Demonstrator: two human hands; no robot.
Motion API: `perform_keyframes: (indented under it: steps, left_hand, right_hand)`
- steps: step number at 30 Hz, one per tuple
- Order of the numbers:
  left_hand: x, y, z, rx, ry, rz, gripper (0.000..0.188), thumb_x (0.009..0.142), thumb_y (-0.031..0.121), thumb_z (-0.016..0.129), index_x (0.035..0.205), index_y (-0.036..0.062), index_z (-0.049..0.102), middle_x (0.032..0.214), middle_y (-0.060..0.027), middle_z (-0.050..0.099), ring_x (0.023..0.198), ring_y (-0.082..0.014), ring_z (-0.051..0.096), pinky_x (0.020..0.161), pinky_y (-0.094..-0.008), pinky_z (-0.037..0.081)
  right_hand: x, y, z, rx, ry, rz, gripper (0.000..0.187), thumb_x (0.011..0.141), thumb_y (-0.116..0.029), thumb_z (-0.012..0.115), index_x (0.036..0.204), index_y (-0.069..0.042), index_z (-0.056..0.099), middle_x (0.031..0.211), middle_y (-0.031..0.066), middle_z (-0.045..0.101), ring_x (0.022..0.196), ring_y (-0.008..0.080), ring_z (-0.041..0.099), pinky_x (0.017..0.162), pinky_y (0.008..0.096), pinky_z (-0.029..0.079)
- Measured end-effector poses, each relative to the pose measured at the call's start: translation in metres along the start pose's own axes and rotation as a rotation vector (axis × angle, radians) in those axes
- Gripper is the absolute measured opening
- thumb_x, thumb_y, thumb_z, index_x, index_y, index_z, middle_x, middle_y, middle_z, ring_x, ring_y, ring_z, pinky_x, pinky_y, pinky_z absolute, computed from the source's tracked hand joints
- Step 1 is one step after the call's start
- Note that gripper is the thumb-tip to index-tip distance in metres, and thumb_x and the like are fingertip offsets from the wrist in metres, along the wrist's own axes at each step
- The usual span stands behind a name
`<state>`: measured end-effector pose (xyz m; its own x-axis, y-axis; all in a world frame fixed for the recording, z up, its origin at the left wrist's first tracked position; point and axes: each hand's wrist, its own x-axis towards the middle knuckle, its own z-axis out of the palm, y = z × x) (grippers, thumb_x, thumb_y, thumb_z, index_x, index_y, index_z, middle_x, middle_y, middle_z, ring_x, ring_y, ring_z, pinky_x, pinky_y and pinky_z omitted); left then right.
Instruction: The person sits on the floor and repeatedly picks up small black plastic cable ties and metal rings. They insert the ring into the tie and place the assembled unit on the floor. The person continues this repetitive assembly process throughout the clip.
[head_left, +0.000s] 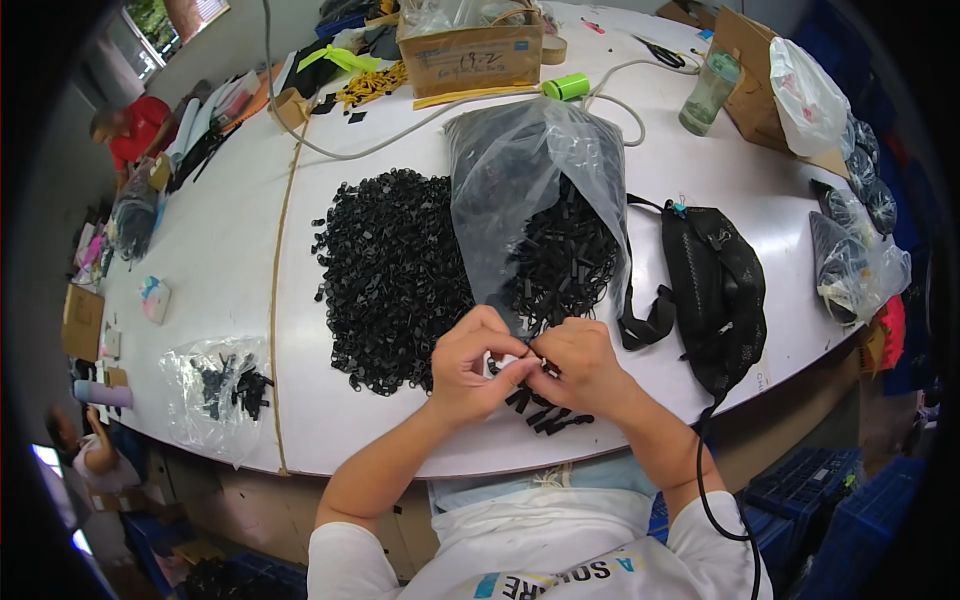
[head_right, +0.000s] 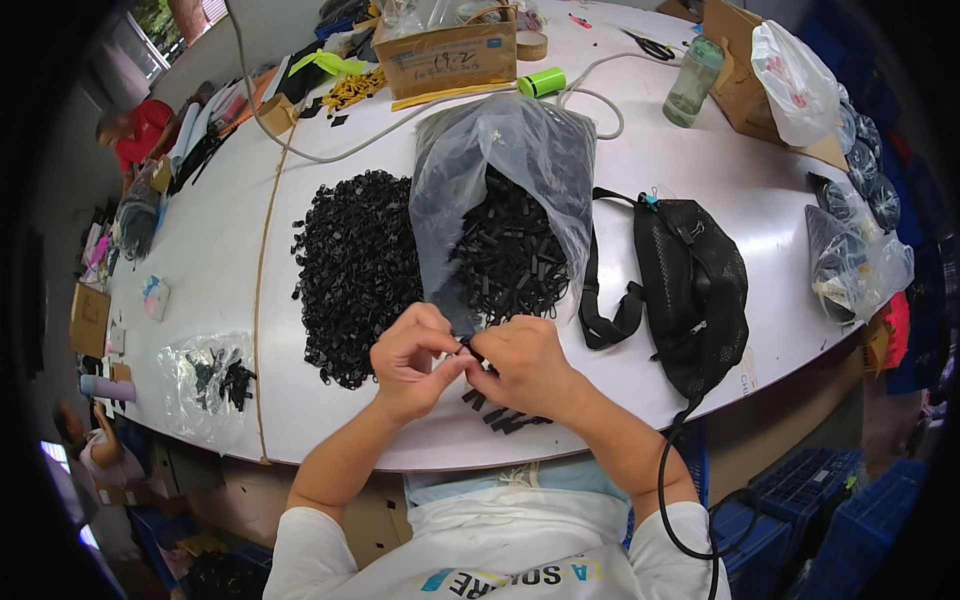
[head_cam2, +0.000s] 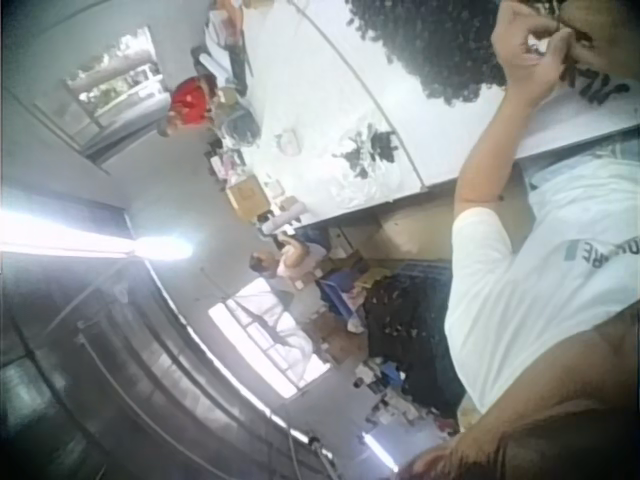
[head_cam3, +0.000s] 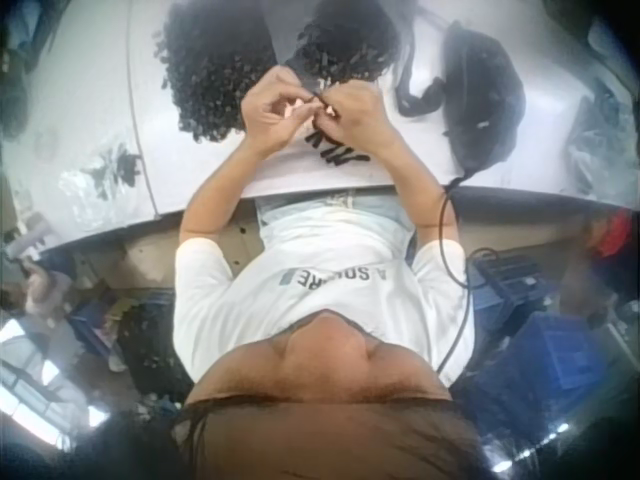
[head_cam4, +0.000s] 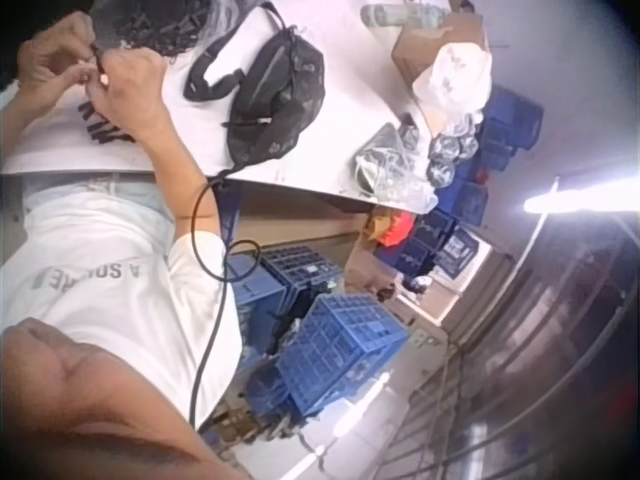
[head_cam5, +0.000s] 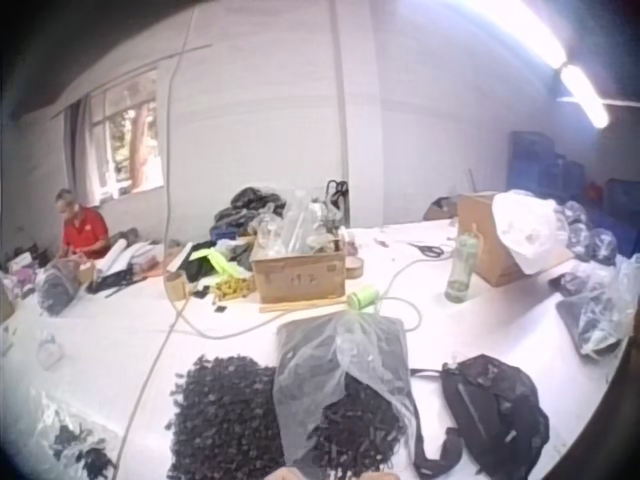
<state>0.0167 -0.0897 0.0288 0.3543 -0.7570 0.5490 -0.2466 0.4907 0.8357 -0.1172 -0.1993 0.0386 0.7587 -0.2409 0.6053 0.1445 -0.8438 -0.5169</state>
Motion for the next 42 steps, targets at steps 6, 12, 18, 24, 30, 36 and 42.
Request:
perform_keyframes:
  steps: [6, 12, 18, 24, 30, 36, 42]
  left_hand:
    - [0.007, 0.006, -0.01, 0.604, 0.027, 0.547, 0.025, 0.067, -0.006, 0.078, 0.085, 0.0026, 0.062, 0.075, -0.0058, 0.047, 0.07, -0.023, 0.053, 0.056, -0.0319, 0.044]
    - [0.022, 0.007, -0.02, 0.565, -0.259, 0.518, 0.014, 0.076, 0.01, 0.072, 0.08, 0.0007, 0.062, 0.066, -0.0062, 0.053, 0.057, -0.023, 0.056, 0.05, -0.0327, 0.046]
    - [0.024, 0.016, -0.031, 0.553, -0.62, 0.205, 0.02, 0.075, 0.011, 0.074, 0.07, 0.0051, 0.056, 0.06, -0.0073, 0.051, 0.051, -0.0267, 0.051, 0.045, -0.0367, 0.04]
    - [0.03, 0.014, -0.054, 0.438, -0.645, 0.093, 0.027, 0.08, 0.015, 0.072, 0.064, 0.0057, 0.052, 0.056, -0.0079, 0.047, 0.048, -0.0276, 0.048, 0.044, -0.0345, 0.038]
    - [0.023, 0.012, -0.043, 0.479, -0.692, -0.069, 0.024, 0.079, 0.022, 0.074, 0.07, 0.0063, 0.059, 0.055, -0.0042, 0.051, 0.044, -0.025, 0.048, 0.043, -0.0328, 0.037]
    - [0.017, 0.0, -0.035, 0.813, -0.604, 0.059, 0.023, 0.076, 0.026, 0.075, 0.083, 0.0087, 0.061, 0.063, -0.0045, 0.054, 0.053, -0.0238, 0.055, 0.048, -0.0349, 0.042]
    - [0.019, 0.0, -0.033, 0.804, -0.605, 0.051, 0.022, 0.07, 0.017, 0.077, 0.083, 0.0083, 0.061, 0.072, -0.0048, 0.057, 0.064, -0.024, 0.059, 0.054, -0.0354, 0.046]
  right_hand:
    - [-0.001, -0.003, -0.004, 0.358, -0.047, 0.159, 0.007, 0.074, -0.007, 0.069, 0.074, -0.005, 0.063, 0.054, 0.0058, 0.054, 0.045, 0.0205, 0.052, 0.045, 0.0317, 0.039]
    - [0.001, 0.005, -0.005, 0.137, -0.058, -0.024, 0.013, 0.071, -0.01, 0.07, 0.07, -0.006, 0.058, 0.055, 0.0054, 0.05, 0.048, 0.0243, 0.05, 0.048, 0.0353, 0.039]
    - [-0.003, 0.01, -0.006, 0.058, -0.137, -0.187, 0.017, 0.064, -0.009, 0.075, 0.072, -0.008, 0.06, 0.06, 0.0032, 0.052, 0.053, 0.0243, 0.051, 0.05, 0.0351, 0.038]
    - [0.0, 0.007, -0.019, 0.183, -0.233, -0.041, 0.017, 0.069, -0.012, 0.074, 0.065, -0.007, 0.058, 0.055, 0.0057, 0.051, 0.05, 0.0254, 0.052, 0.049, 0.0359, 0.039]
    - [0.004, 0.008, -0.048, 0.27, -0.767, 0.27, 0.022, 0.07, -0.02, 0.078, 0.071, -0.005, 0.061, 0.063, 0.008, 0.062, 0.06, 0.0275, 0.061, 0.054, 0.0359, 0.045]
    - [-0.021, -0.007, -0.039, -0.018, -0.839, 0.271, 0.033, 0.07, -0.03, 0.078, 0.084, -0.006, 0.061, 0.069, 0.0103, 0.064, 0.066, 0.0313, 0.064, 0.06, 0.0396, 0.047]
    - [-0.023, -0.014, -0.028, -0.299, -0.381, 0.323, 0.028, 0.077, -0.026, 0.073, 0.085, -0.005, 0.057, 0.063, 0.0103, 0.06, 0.06, 0.0324, 0.061, 0.054, 0.0401, 0.045]
